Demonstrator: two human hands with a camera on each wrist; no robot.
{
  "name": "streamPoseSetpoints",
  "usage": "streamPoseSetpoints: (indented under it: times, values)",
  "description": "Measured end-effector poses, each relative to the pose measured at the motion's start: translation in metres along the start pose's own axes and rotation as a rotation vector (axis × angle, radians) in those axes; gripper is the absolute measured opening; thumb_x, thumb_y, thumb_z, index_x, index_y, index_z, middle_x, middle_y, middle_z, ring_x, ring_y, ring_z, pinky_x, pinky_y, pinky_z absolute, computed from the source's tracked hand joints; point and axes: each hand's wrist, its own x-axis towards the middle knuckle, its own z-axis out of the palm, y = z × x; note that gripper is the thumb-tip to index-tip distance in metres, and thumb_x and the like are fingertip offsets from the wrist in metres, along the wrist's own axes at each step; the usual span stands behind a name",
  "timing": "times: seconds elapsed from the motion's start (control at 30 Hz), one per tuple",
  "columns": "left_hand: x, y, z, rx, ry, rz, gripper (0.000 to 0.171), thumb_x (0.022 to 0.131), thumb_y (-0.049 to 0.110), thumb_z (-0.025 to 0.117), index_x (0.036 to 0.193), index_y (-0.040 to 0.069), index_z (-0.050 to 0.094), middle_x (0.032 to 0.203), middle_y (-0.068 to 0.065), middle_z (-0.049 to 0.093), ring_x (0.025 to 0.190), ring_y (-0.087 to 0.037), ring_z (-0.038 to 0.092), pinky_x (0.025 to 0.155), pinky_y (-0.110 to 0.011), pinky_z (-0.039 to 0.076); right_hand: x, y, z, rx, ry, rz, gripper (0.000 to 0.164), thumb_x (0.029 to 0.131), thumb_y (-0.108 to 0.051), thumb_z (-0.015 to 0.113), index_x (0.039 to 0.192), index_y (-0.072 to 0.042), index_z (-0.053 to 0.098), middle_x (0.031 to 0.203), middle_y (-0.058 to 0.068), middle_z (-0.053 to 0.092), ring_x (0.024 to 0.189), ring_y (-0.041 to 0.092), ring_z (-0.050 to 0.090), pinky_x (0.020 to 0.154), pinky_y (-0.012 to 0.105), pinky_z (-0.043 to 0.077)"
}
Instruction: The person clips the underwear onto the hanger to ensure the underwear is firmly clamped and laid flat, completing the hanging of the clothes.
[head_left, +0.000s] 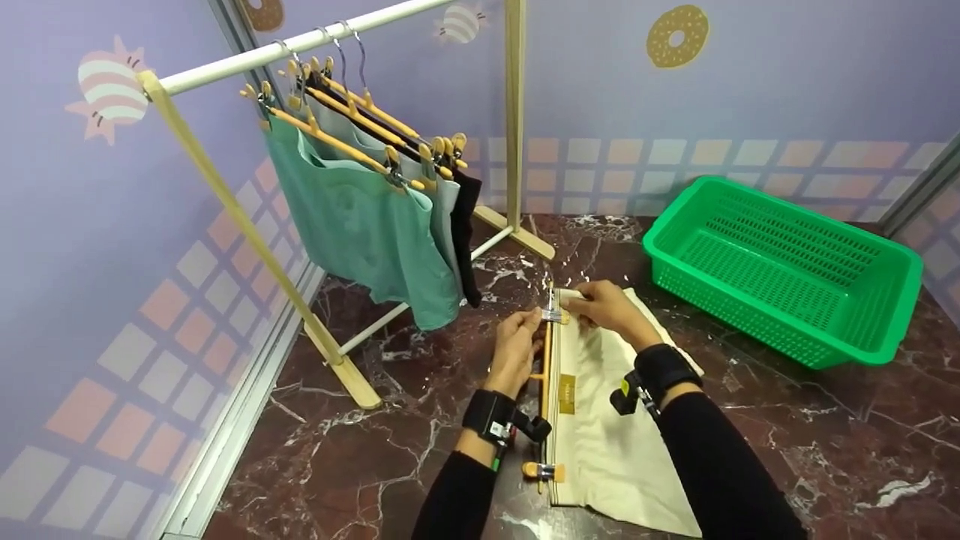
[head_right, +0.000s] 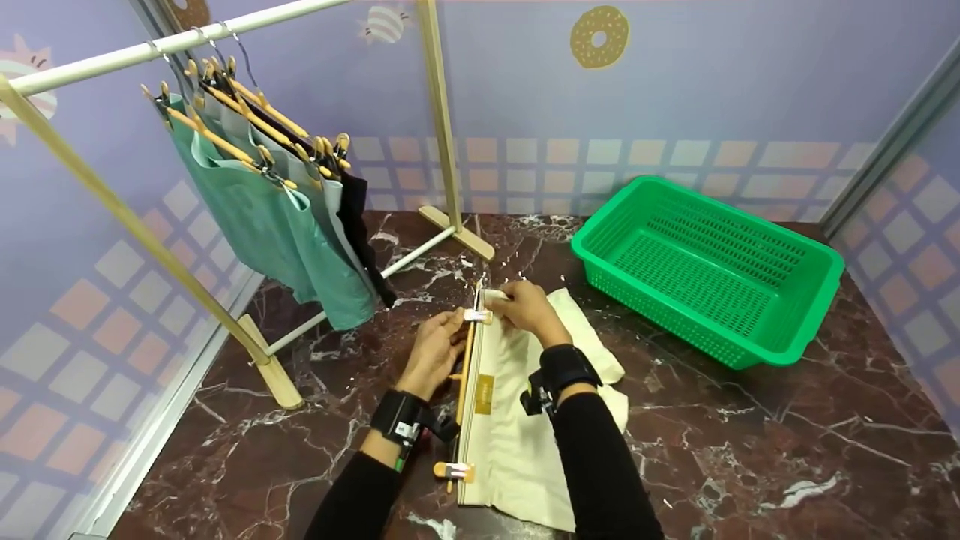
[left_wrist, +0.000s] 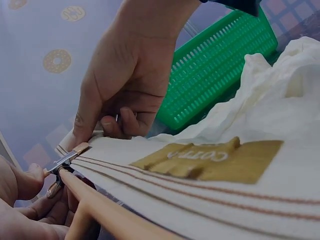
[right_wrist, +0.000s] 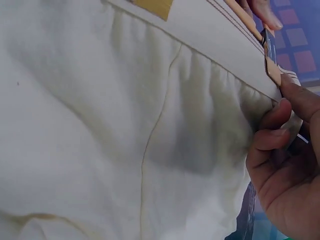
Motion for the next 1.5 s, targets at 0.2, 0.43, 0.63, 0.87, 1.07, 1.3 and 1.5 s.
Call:
streamPoseSetpoints:
  times: [0.2,0.43,0.63,0.87,1.07,1.3,1.5]
  values:
    - [0.001,-0.005,-0.003,-0.019,-0.051,-0.018,0.02,0.104,0.007,0.057,0.1,-0.011,0.064,0.085,-0.006,0.063,0.077,-0.015,0.06,0.069,-0.023,0.053,-0.005,0.002,0.009,-0.003,0.075,-0.03,0.023,0.1,-0.013,0.065,0.109,0.008,0.064,0.083,0.013,0.065,0.055,0.012,0.056,0.049,0.022,0.048]
    - [-0.002,0.004,-0.006,0.194,-0.127,0.076,0.02,0.103,0.0,0.053,0.099,-0.017,0.061,0.085,-0.008,0.059,0.079,-0.017,0.058,0.075,-0.029,0.054,-0.03,-0.02,0.028,-0.204,0.182,-0.023,0.053,0.094,-0.005,0.065,0.139,0.009,0.04,0.123,0.032,0.048,0.097,0.041,0.062,0.08,0.051,0.06]
    - [-0.018,0.038,-0.024,0.497,-0.093,0.135,0.045,0.098,-0.001,0.057,0.139,-0.017,0.044,0.144,-0.032,0.048,0.137,-0.041,0.044,0.117,-0.048,0.039,-0.074,-0.051,0.071,-0.316,0.008,0.161,0.031,0.099,-0.02,0.066,0.123,-0.001,0.057,0.104,0.014,0.063,0.08,0.025,0.063,0.068,0.037,0.06]
    - [-0.064,0.095,-0.062,0.878,-0.194,0.334,0.049,0.099,0.006,0.061,0.144,-0.007,0.049,0.148,-0.028,0.048,0.135,-0.043,0.049,0.114,-0.05,0.042,-0.11,-0.066,0.112,-0.529,-0.057,0.187,0.037,0.096,-0.034,0.07,0.1,0.001,0.061,0.081,0.016,0.064,0.07,0.035,0.065,0.063,0.047,0.06]
    - [-0.115,0.144,-0.11,1.021,0.007,0.785,0.026,0.091,-0.009,0.062,0.114,0.001,0.071,0.116,-0.014,0.072,0.096,-0.026,0.069,0.092,-0.037,0.057,-0.116,-0.06,0.128,-0.629,-0.007,0.184,0.043,0.092,-0.035,0.074,0.1,0.004,0.058,0.077,0.021,0.064,0.069,0.041,0.065,0.06,0.053,0.059]
    - [-0.13,0.207,-0.171,0.958,0.515,1.139,0.038,0.089,-0.014,0.062,0.126,-0.01,0.055,0.128,-0.025,0.055,0.121,-0.033,0.05,0.113,-0.031,0.04,-0.113,-0.055,0.136,-0.678,0.005,0.143,0.034,0.089,-0.029,0.072,0.073,-0.004,0.057,0.071,0.016,0.062,0.064,0.038,0.064,0.055,0.051,0.057]
    - [-0.112,0.231,-0.207,0.919,0.503,0.819,0.081,0.096,0.013,0.07,0.157,-0.004,0.019,0.154,-0.023,0.031,0.14,-0.036,0.035,0.121,-0.041,0.032,-0.115,-0.055,0.137,-0.619,-0.001,0.076,0.032,0.089,-0.015,0.07,0.064,-0.006,0.052,0.066,0.016,0.059,0.058,0.034,0.063,0.049,0.045,0.056]
